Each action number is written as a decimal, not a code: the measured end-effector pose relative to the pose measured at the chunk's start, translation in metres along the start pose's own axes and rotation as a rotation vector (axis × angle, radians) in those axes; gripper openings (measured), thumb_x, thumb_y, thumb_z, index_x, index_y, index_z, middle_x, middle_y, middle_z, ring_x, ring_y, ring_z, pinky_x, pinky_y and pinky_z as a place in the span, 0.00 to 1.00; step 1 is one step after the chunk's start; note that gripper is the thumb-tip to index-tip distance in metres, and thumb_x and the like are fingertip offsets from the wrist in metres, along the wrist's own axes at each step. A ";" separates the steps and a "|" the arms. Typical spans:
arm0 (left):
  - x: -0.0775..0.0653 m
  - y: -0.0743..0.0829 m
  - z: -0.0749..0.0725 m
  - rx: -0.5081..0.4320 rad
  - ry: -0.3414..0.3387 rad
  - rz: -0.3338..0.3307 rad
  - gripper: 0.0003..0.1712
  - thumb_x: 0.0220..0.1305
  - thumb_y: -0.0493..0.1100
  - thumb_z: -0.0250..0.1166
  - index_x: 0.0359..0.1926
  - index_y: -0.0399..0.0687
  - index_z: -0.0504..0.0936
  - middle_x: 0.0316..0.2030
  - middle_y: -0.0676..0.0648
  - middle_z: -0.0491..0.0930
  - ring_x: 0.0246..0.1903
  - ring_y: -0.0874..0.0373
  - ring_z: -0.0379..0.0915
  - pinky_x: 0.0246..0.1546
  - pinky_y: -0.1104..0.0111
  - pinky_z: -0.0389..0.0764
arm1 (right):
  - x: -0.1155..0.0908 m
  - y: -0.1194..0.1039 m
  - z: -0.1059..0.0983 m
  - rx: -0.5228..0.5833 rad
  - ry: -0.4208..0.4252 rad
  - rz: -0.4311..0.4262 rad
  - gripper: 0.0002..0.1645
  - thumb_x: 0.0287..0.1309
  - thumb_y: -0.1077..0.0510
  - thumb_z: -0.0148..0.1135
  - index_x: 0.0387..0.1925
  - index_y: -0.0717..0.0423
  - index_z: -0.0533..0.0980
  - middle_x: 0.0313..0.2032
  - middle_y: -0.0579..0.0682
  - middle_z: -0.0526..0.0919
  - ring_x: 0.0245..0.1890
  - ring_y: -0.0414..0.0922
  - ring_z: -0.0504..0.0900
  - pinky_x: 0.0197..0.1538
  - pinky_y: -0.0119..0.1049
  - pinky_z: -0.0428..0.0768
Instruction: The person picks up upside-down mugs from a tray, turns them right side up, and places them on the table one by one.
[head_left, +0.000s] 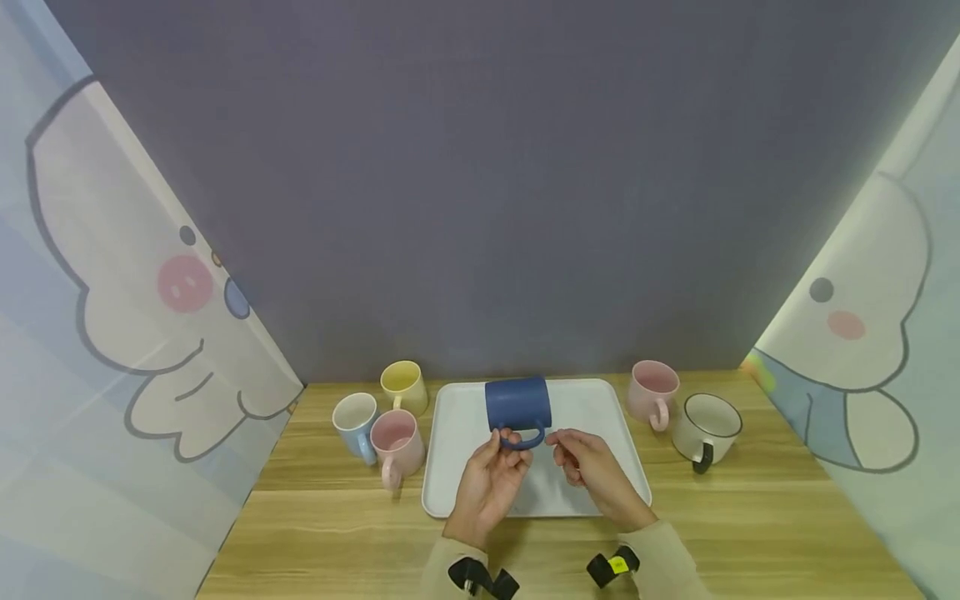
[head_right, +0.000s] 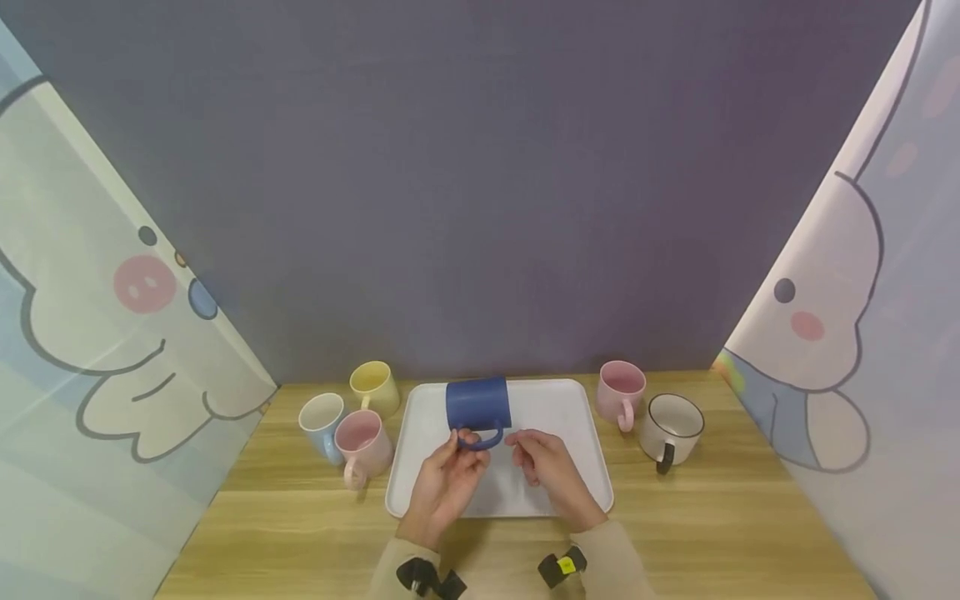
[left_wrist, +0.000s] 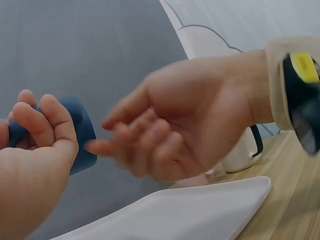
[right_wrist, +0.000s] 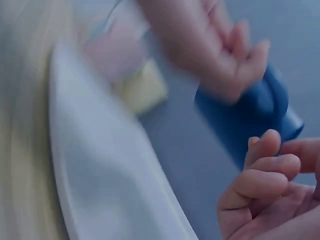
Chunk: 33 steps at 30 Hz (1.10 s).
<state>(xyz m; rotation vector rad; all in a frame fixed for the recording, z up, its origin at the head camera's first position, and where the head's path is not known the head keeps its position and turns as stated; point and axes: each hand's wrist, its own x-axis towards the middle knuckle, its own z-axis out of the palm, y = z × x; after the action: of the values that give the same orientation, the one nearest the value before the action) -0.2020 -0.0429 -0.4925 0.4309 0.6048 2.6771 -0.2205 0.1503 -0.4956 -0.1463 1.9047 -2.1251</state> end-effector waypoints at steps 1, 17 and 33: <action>0.000 0.000 0.000 -0.009 -0.004 0.000 0.21 0.79 0.44 0.32 0.39 0.49 0.73 0.37 0.56 0.77 0.31 0.66 0.65 0.48 0.73 0.70 | 0.000 -0.002 0.002 0.090 -0.062 -0.008 0.19 0.74 0.50 0.42 0.44 0.58 0.75 0.23 0.43 0.71 0.14 0.35 0.59 0.20 0.27 0.58; 0.000 -0.010 -0.009 -0.078 -0.007 -0.018 0.22 0.79 0.44 0.32 0.41 0.49 0.74 0.37 0.56 0.80 0.37 0.67 0.75 0.49 0.72 0.70 | -0.003 -0.015 0.018 0.782 -0.430 0.135 0.22 0.77 0.51 0.27 0.46 0.52 0.70 0.36 0.40 0.77 0.20 0.32 0.60 0.24 0.21 0.60; -0.002 -0.011 -0.016 0.214 0.048 -0.113 0.21 0.78 0.46 0.36 0.39 0.54 0.77 0.35 0.60 0.76 0.30 0.67 0.60 0.36 0.73 0.64 | -0.006 -0.011 0.019 0.849 -0.500 0.012 0.28 0.77 0.52 0.22 0.40 0.54 0.73 0.36 0.42 0.80 0.20 0.35 0.48 0.24 0.22 0.59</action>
<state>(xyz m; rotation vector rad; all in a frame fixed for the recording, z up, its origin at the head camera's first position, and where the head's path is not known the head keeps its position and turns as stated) -0.2027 -0.0402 -0.5114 0.3773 0.9069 2.5319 -0.2113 0.1343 -0.4815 -0.4224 0.6541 -2.3917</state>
